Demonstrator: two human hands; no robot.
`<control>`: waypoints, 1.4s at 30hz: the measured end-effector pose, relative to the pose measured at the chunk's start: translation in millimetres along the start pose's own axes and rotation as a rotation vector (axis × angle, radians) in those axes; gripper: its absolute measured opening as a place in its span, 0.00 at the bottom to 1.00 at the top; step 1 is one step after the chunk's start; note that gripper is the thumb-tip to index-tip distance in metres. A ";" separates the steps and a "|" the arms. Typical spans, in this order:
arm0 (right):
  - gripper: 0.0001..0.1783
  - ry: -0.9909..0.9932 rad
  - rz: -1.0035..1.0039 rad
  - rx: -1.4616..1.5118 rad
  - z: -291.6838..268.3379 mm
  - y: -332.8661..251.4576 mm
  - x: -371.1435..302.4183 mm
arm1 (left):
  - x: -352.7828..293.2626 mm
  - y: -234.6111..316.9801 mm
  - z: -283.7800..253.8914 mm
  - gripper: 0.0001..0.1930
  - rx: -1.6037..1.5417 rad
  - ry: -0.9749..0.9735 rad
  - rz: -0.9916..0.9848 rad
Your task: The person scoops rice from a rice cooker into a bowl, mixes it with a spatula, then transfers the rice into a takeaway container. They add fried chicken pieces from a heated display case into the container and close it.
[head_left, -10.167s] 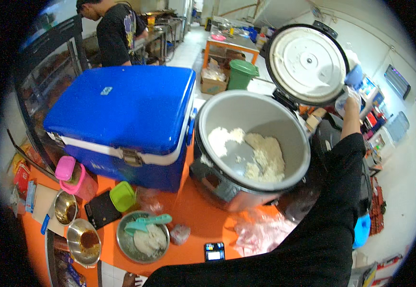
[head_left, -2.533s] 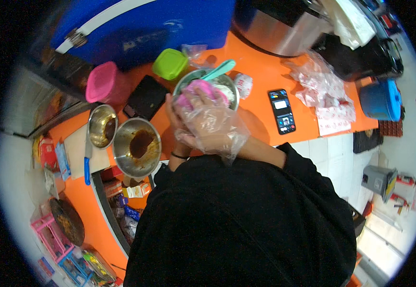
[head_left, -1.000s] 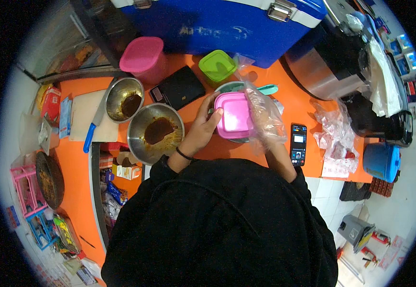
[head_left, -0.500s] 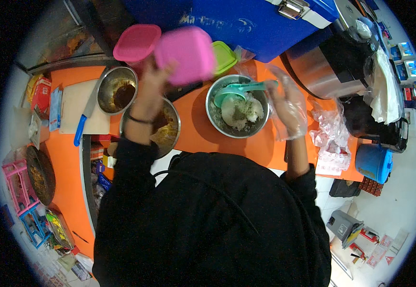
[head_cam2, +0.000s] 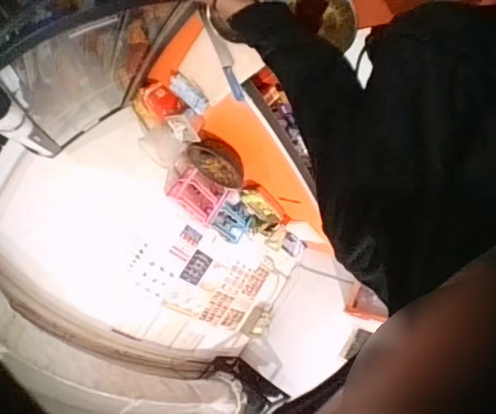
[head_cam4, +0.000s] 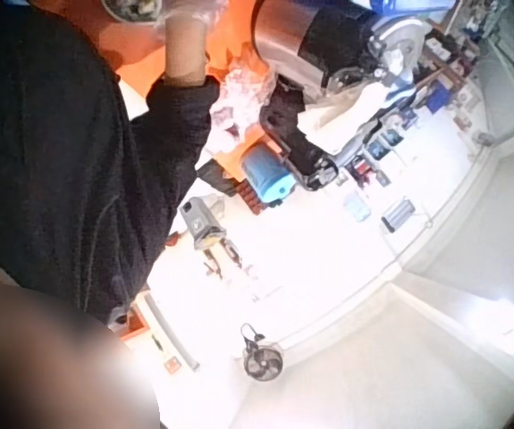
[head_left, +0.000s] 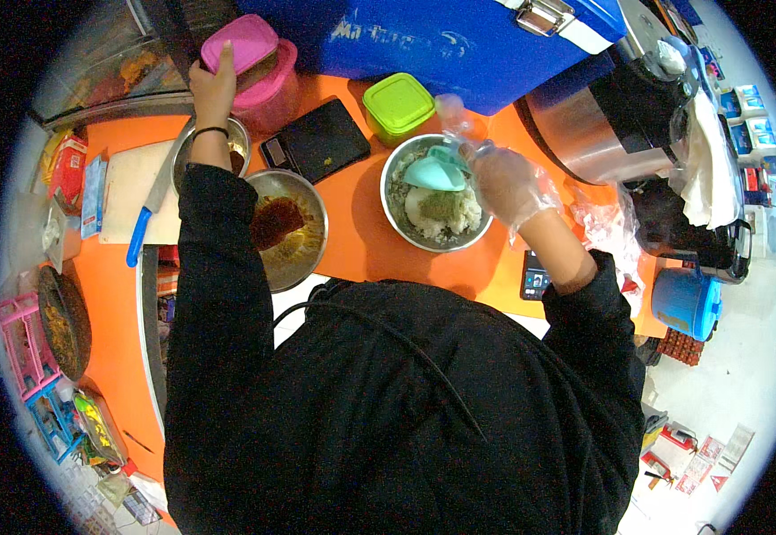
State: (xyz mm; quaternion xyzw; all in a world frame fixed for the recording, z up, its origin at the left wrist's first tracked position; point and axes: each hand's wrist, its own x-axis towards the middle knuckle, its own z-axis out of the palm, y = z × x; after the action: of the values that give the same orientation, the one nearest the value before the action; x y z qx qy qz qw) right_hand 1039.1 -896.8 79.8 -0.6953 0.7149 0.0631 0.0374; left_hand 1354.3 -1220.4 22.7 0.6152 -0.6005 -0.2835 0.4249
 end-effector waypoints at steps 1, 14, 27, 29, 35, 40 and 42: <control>0.12 0.055 -0.015 0.032 -9.3 -1.0 -5.5 | -8.9 7.1 -2.4 0.46 0.029 0.127 0.170; 0.19 -0.091 -0.059 -0.026 -20.4 -31.4 -37.6 | -310.1 -3.8 55.4 0.19 -0.211 -1.046 -0.391; 0.16 0.021 -0.095 0.497 10.4 25.3 -52.3 | -313.9 6.8 52.3 0.13 -0.383 -1.102 -0.466; 0.20 -0.069 -0.019 0.514 4.5 27.4 -58.6 | -315.2 8.9 43.7 0.14 -0.333 -1.180 -0.454; 0.32 -0.098 0.386 0.928 -13.5 15.2 -103.9 | -262.5 35.1 49.1 0.25 0.210 -0.697 0.233; 0.30 -0.099 0.237 0.648 -9.0 5.1 -122.0 | -228.9 94.1 131.7 0.21 0.076 -1.115 0.280; 0.27 -0.116 0.308 0.639 -1.6 5.2 -119.6 | -229.6 117.5 163.7 0.25 -0.082 -1.093 0.311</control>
State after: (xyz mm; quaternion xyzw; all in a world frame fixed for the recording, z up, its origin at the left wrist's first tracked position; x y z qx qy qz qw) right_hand 1037.6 -778.6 98.4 -0.5279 0.7916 -0.1192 0.2835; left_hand 1128.1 -1015.5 8.8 0.2664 -0.8050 -0.5180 0.1125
